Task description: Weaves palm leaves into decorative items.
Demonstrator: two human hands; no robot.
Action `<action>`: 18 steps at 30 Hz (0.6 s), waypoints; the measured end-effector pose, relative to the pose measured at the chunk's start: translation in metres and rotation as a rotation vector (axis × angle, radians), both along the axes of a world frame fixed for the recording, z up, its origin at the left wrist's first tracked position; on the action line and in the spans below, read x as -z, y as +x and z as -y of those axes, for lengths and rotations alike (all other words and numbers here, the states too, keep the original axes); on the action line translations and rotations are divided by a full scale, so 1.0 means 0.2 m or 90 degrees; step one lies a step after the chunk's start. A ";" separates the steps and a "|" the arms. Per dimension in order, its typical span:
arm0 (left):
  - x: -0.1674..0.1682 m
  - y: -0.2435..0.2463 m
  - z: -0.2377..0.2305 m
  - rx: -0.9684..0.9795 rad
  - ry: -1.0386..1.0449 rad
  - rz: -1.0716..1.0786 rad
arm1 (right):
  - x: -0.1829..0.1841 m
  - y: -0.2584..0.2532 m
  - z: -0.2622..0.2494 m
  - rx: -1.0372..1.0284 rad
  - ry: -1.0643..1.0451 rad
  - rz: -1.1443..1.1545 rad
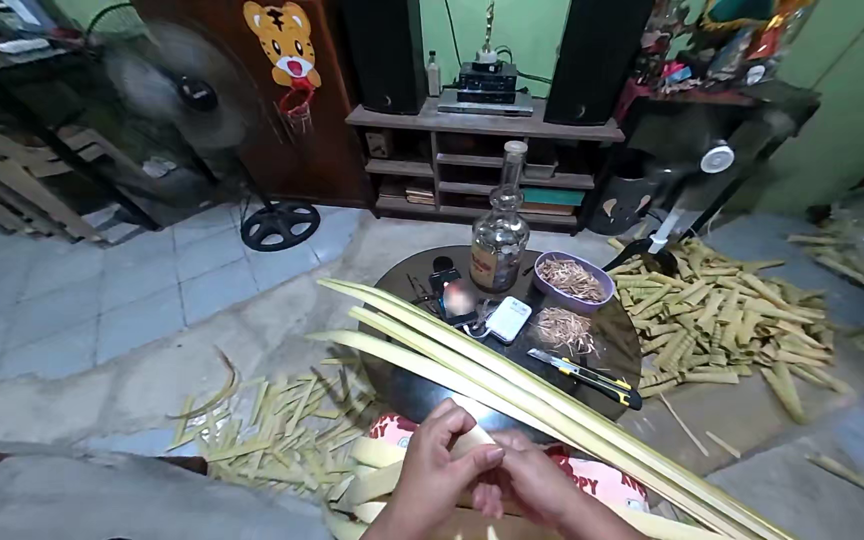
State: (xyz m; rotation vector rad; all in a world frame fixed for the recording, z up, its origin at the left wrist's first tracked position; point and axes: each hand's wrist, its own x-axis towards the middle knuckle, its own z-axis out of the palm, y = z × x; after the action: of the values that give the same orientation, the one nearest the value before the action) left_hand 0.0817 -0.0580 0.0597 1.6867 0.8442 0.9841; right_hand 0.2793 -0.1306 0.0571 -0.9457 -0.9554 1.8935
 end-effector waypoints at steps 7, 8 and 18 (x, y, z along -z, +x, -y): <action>0.01 -0.02 0.00 -0.004 0.019 0.023 | -0.05 -0.04 0.01 -0.015 -0.124 -0.009; 0.03 -0.03 0.00 -0.016 0.021 0.007 | -0.01 -0.05 0.01 -0.027 -0.057 0.032; 0.04 -0.10 0.03 -0.049 0.064 -0.003 | -0.02 -0.07 0.01 -0.023 0.126 0.158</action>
State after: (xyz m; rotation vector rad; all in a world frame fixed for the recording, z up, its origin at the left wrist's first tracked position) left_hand 0.0611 -0.0633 0.0526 1.7531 0.8810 1.0923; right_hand 0.2660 -0.1335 0.0613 -1.0642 -1.2886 1.6984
